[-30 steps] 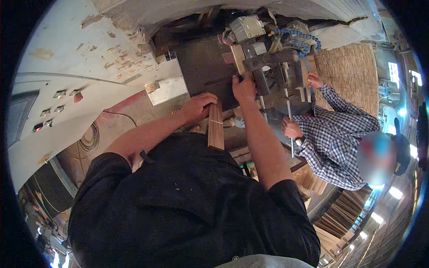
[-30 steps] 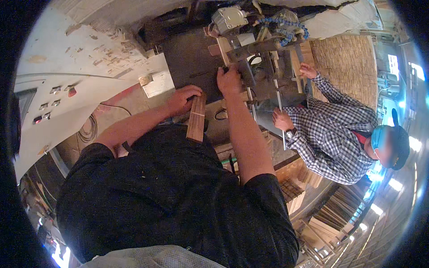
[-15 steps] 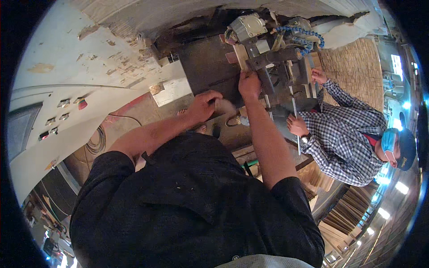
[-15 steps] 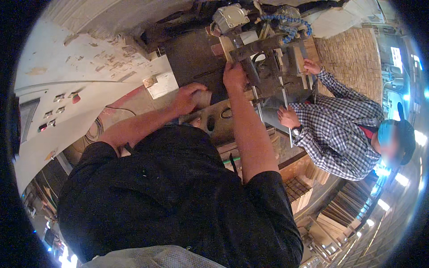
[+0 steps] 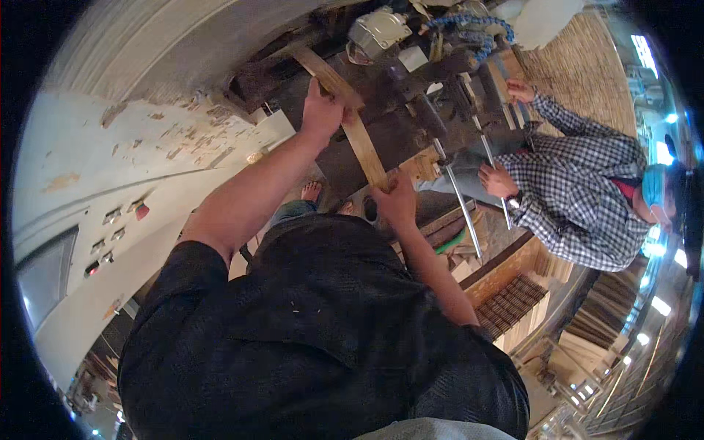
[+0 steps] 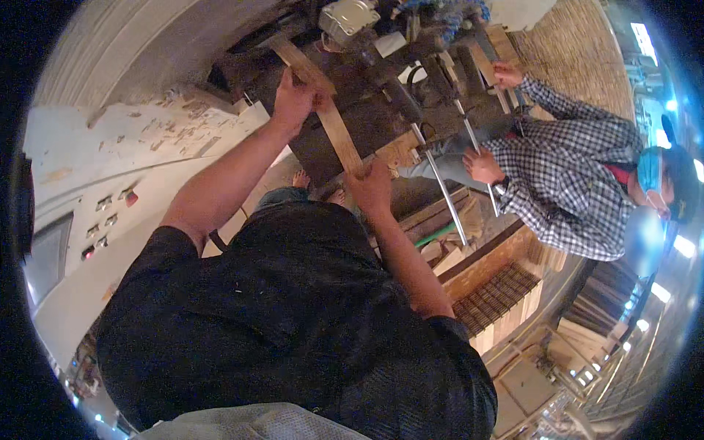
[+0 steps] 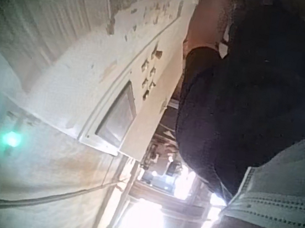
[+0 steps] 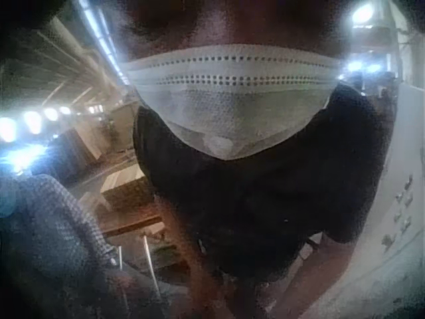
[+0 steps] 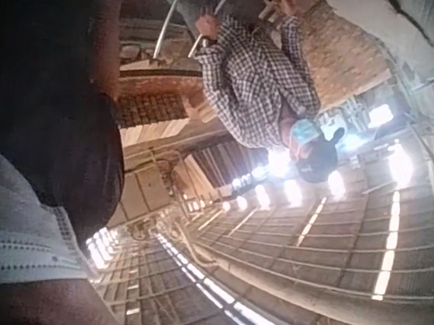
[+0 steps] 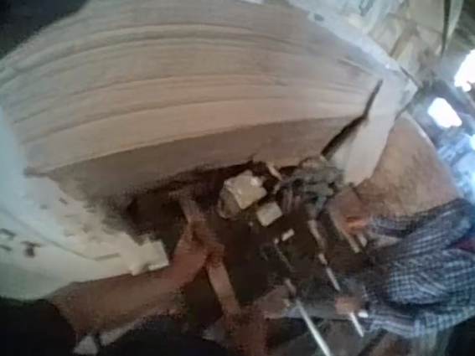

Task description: Processing wooden slats using an industrial woodworking machine with a collaborator.

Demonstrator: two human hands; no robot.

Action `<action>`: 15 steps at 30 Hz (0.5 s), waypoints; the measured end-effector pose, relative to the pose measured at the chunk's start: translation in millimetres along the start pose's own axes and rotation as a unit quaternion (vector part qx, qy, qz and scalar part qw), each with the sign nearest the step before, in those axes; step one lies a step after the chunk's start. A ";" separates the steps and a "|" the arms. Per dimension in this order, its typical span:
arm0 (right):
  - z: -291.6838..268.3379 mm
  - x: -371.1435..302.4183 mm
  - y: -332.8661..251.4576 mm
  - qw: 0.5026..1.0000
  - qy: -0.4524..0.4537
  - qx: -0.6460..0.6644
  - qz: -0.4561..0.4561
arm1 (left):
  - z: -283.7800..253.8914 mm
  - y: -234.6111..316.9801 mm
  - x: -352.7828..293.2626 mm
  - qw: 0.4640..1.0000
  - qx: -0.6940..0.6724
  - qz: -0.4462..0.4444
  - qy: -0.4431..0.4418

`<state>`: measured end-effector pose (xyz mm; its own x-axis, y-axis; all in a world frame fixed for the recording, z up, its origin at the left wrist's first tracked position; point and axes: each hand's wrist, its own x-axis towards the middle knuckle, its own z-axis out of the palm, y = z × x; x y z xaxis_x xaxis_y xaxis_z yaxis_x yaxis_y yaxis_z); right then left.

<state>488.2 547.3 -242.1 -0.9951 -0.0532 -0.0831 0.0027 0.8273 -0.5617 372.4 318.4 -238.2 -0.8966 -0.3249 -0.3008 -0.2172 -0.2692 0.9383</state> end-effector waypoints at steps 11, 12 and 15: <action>-18.7 -44.5 41.7 0.860 -0.083 0.440 0.245 | 81.2 -35.7 29.2 0.996 0.078 -0.044 -0.019; -21.7 -51.9 46.5 0.851 -0.091 0.462 0.233 | 87.5 -37.6 31.2 0.995 0.084 -0.046 -0.030; -36.0 -79.4 55.0 0.848 -0.100 0.465 0.236 | 103.3 -38.7 33.6 0.993 0.063 -0.045 -0.086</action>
<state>563.8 617.1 -236.7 -0.8255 -0.0088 -0.5643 0.5643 -0.0101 -0.8255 310.8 411.5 -267.0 -0.9219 -0.1419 -0.3606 -0.3359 -0.1716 0.9261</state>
